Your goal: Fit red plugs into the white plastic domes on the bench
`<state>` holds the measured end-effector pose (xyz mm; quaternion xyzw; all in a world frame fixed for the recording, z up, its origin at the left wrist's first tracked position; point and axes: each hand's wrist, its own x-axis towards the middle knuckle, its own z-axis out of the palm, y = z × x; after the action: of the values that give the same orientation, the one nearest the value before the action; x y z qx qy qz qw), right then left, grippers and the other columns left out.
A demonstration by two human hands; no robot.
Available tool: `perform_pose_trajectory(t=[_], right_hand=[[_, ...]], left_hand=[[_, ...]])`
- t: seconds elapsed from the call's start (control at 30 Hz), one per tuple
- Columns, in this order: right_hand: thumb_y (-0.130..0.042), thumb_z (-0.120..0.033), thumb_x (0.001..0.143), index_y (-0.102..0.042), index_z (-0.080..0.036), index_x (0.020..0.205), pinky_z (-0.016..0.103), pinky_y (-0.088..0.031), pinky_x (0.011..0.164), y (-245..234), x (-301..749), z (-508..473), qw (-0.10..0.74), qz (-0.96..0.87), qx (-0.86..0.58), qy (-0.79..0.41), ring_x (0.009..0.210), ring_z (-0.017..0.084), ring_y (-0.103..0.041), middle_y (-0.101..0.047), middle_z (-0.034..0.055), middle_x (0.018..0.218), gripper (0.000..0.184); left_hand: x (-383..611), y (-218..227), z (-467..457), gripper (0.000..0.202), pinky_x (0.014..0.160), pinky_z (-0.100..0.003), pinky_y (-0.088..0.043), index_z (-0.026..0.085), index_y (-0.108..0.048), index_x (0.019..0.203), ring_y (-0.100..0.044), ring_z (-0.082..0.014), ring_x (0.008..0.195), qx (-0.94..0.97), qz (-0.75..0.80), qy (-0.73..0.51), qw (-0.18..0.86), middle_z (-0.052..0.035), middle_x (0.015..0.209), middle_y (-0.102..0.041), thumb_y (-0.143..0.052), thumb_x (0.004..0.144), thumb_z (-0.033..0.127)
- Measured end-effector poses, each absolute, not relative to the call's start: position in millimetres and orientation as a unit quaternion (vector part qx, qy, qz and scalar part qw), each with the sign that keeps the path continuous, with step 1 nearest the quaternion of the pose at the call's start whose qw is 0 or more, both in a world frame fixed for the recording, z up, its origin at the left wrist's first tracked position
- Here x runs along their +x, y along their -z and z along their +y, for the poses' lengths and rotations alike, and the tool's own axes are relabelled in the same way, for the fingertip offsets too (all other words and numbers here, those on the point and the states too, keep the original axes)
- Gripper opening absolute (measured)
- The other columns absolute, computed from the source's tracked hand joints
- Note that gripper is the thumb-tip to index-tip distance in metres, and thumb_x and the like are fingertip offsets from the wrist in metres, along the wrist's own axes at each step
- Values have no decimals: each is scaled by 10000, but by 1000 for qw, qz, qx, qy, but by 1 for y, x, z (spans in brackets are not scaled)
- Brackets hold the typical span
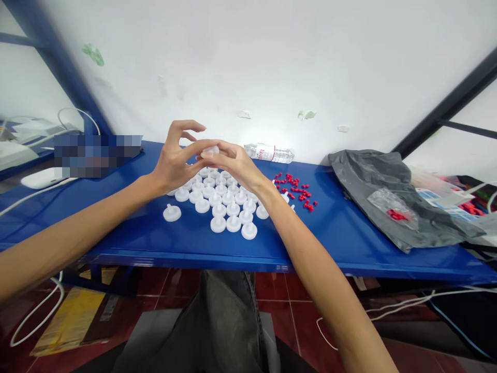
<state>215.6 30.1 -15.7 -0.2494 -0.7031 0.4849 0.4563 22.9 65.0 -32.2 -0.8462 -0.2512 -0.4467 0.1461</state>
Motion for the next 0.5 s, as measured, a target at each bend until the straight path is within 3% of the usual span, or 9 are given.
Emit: perform_pose_trajectory(t=[0.13,0.27,0.37,0.5], right_hand=[[-818,-465,738,-769,-208,967,394,-585,953,19,210,33,496,-682,-256,-473,997,246,-732,-786,23,934,348],[-850,-459,708,-775,-194,1030,380,-619,879,5,226,42,482,-670,-325,-461,965,252,-756,-805,48,946,423],[-859,-456,714,-771,-179,1053,370,-625,867,-16,255,58,467,-666,-382,-439,946,253,-769,-807,82,993,447],[-856,-438,728,-786,-210,1036,355,-631,849,-35,294,89,442,-661,-473,-381,967,273,-768,-809,71,999,389]], left_hand=[[25,30,61,263,963,-506,-559,318,-644,1248,-529,-299,1278,-852,-231,449,141,-113,1365,-522,-613,993,372],[12,24,71,353,956,-481,-563,246,-600,1286,-543,-314,1251,-859,-191,450,149,-150,1358,-514,-649,940,296],[-4,28,83,243,930,-436,-552,202,-649,1158,-606,-261,1099,-816,-237,501,163,-114,1216,-573,-579,926,180],[-18,45,95,179,900,-408,-505,186,-679,977,-598,-223,978,-760,-341,543,104,-70,1034,-602,-510,957,133]])
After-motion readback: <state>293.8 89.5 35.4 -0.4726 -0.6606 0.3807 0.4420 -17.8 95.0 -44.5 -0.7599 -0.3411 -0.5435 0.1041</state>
